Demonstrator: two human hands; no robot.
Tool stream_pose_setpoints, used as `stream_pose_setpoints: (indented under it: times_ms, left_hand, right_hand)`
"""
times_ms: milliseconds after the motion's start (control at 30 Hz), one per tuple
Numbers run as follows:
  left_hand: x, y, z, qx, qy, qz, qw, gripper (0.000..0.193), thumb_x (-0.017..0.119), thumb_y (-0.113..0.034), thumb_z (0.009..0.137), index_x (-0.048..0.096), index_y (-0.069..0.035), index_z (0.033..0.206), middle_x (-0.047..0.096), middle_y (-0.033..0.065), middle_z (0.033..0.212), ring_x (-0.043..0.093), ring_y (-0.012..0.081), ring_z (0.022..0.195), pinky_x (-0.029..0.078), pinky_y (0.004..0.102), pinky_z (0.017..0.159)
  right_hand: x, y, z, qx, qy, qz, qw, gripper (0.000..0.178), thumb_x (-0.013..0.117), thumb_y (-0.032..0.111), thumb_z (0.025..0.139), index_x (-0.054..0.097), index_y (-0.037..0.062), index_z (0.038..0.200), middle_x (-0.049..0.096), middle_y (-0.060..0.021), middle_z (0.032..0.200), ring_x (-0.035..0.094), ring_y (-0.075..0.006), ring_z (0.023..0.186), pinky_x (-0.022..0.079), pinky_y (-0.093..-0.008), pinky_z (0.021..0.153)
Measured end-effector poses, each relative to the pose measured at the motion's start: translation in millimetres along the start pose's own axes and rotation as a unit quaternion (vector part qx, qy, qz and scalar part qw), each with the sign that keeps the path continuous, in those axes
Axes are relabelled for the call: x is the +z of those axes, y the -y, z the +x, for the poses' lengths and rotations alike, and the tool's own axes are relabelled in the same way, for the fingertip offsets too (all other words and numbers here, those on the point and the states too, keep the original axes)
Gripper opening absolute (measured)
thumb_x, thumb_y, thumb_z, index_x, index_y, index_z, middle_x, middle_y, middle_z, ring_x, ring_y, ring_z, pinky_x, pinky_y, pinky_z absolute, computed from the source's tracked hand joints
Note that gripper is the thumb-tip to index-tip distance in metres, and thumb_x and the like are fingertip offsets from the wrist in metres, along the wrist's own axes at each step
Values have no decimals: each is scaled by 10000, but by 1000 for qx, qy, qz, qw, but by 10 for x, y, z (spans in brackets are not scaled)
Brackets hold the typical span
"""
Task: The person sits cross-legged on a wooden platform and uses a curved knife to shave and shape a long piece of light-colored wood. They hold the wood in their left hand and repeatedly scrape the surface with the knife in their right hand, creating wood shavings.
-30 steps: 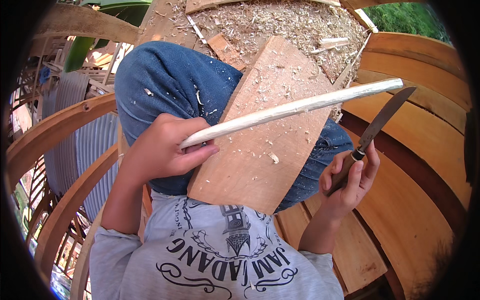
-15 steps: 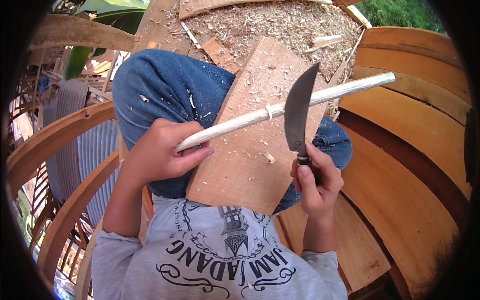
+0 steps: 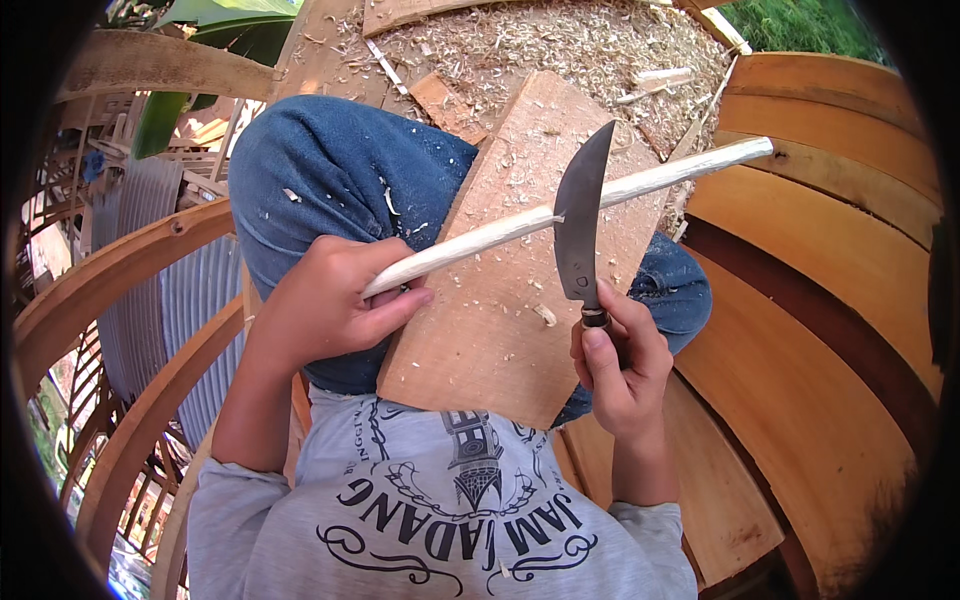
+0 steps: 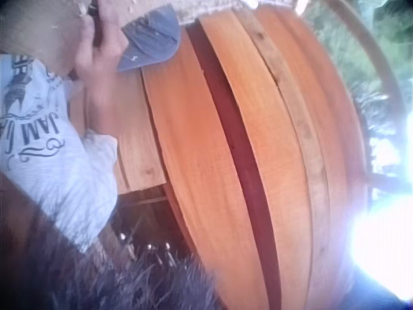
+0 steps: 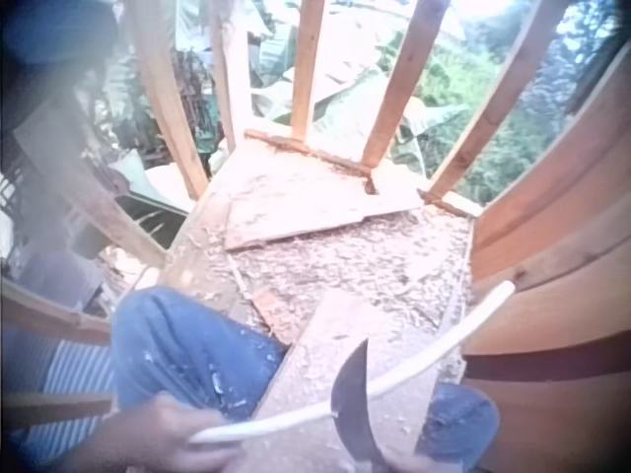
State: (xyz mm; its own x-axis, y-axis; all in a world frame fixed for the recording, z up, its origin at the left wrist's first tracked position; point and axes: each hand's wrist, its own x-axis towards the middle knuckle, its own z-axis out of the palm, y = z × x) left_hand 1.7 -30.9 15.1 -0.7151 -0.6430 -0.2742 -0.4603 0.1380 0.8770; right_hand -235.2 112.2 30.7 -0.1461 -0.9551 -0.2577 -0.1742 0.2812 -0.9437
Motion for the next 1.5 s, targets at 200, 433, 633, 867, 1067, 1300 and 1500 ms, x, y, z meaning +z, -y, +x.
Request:
stream_pose_setpoints:
  times_ms: [200, 433, 633, 867, 1067, 1300, 1500]
  left_hand:
    - [32, 31, -4, 6, -8, -3, 1000, 120, 704, -106, 743, 623, -18, 755, 571, 123, 571, 572, 237, 472, 415, 309, 456]
    - [21, 35, -7, 10, -4, 0, 1000, 121, 701, -112, 747, 619, -22, 748, 563, 117, 561, 568, 239, 467, 413, 311, 454]
    - [35, 20, -26, 4, -10, 4, 1000, 128, 703, -115, 746, 617, -22, 767, 563, 110, 560, 565, 238, 464, 412, 313, 452]
    - [65, 6, -29, -7, -20, 32, 999, 139, 708, -116, 738, 612, -23, 772, 557, 104, 552, 566, 234, 462, 416, 314, 452]
    - [74, -18, -14, 1, -29, 41, 999, 149, 710, -123, 736, 610, -19, 773, 558, 105, 553, 566, 234, 461, 425, 311, 456]
    - [130, 84, -55, 13, -44, 22, 999, 131, 721, -71, 700, 625, -18, 771, 524, 52, 549, 493, 125, 438, 370, 258, 435]
    - [87, 53, -30, 12, -35, 16, 999, 126, 718, -76, 708, 620, -20, 764, 520, 53, 547, 492, 124, 440, 366, 255, 437]
  right_hand:
    - [-62, 47, 70, 4, -37, 102, 994, 354, 589, -15, 837, 564, -18, 1190, 660, -153, 918, 619, -124, 718, 475, -234, 657]
    - [-93, 44, 44, 63, -142, 205, 966, 356, 605, -30, 811, 580, -27, 1166, 671, -142, 907, 641, -161, 718, 488, -260, 656]
    - [-60, 10, 8, -77, -12, 8, 997, 370, 526, 36, 897, 483, -24, 1259, 624, -112, 794, 534, -86, 573, 421, -198, 505]
    - [-36, -29, -25, -57, -61, 16, 996, 369, 472, 90, 928, 450, 18, 1289, 551, -85, 710, 472, -79, 487, 373, -187, 442]
    - [-61, 78, -12, 15, -42, 72, 996, 349, 570, -26, 852, 566, -8, 1200, 650, -144, 861, 614, -120, 661, 472, -220, 604]
    - [-53, 54, 23, 22, -118, 188, 975, 335, 547, -25, 857, 555, -46, 1191, 638, -120, 807, 586, -105, 618, 456, -220, 553]
    - [-36, -43, -29, -61, -21, -54, 996, 353, 497, 97, 922, 478, -12, 1257, 532, -65, 654, 446, -66, 484, 366, -199, 462]
